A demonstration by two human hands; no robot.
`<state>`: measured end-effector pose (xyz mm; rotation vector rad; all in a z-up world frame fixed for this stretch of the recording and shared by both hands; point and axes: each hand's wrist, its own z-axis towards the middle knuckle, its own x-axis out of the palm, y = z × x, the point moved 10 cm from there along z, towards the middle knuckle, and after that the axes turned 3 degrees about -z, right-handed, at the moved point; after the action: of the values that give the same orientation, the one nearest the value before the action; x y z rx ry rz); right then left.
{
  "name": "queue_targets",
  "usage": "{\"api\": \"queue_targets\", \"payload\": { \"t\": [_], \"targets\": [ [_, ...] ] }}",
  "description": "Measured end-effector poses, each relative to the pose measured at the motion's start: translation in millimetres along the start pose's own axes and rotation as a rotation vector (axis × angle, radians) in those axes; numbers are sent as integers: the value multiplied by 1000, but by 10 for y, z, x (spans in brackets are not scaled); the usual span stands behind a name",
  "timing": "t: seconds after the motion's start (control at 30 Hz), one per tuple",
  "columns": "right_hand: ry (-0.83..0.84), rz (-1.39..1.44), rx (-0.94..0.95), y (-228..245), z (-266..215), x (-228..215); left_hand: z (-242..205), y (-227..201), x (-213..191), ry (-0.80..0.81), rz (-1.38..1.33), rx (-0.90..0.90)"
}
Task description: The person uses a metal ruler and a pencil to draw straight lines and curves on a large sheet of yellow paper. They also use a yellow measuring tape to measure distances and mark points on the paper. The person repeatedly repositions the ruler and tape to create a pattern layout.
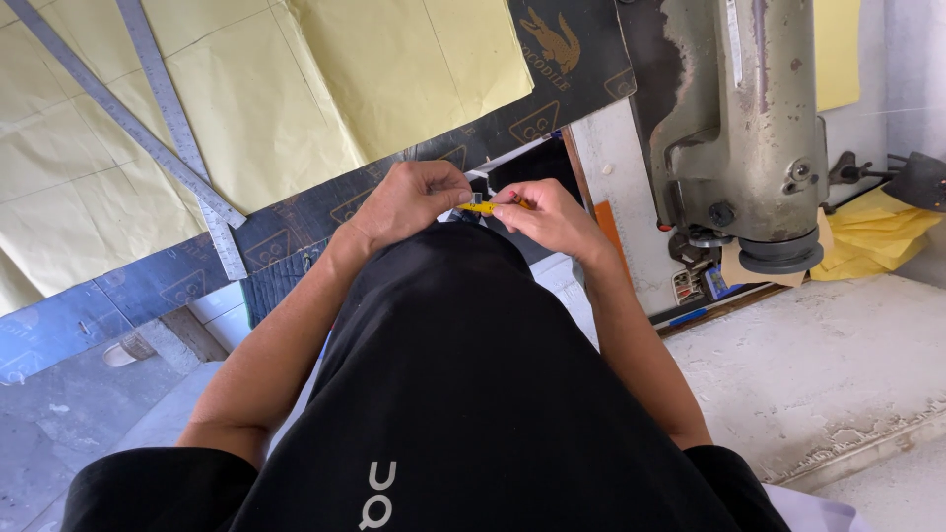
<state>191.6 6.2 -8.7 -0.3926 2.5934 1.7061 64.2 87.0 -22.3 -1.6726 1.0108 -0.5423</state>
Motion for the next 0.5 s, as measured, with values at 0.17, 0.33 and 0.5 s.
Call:
{"api": "queue_targets", "payload": {
  "t": [0.17, 0.33, 0.5],
  "targets": [
    [-44, -15, 18, 58, -7, -100, -7, 123, -85, 18, 22, -56],
    [-41, 41, 22, -26, -21, -105, -39, 84, -78, 31, 0, -67],
    [-42, 53, 3, -49, -2, -125, -4, 48, -63, 31, 19, -67]
  ]
}}
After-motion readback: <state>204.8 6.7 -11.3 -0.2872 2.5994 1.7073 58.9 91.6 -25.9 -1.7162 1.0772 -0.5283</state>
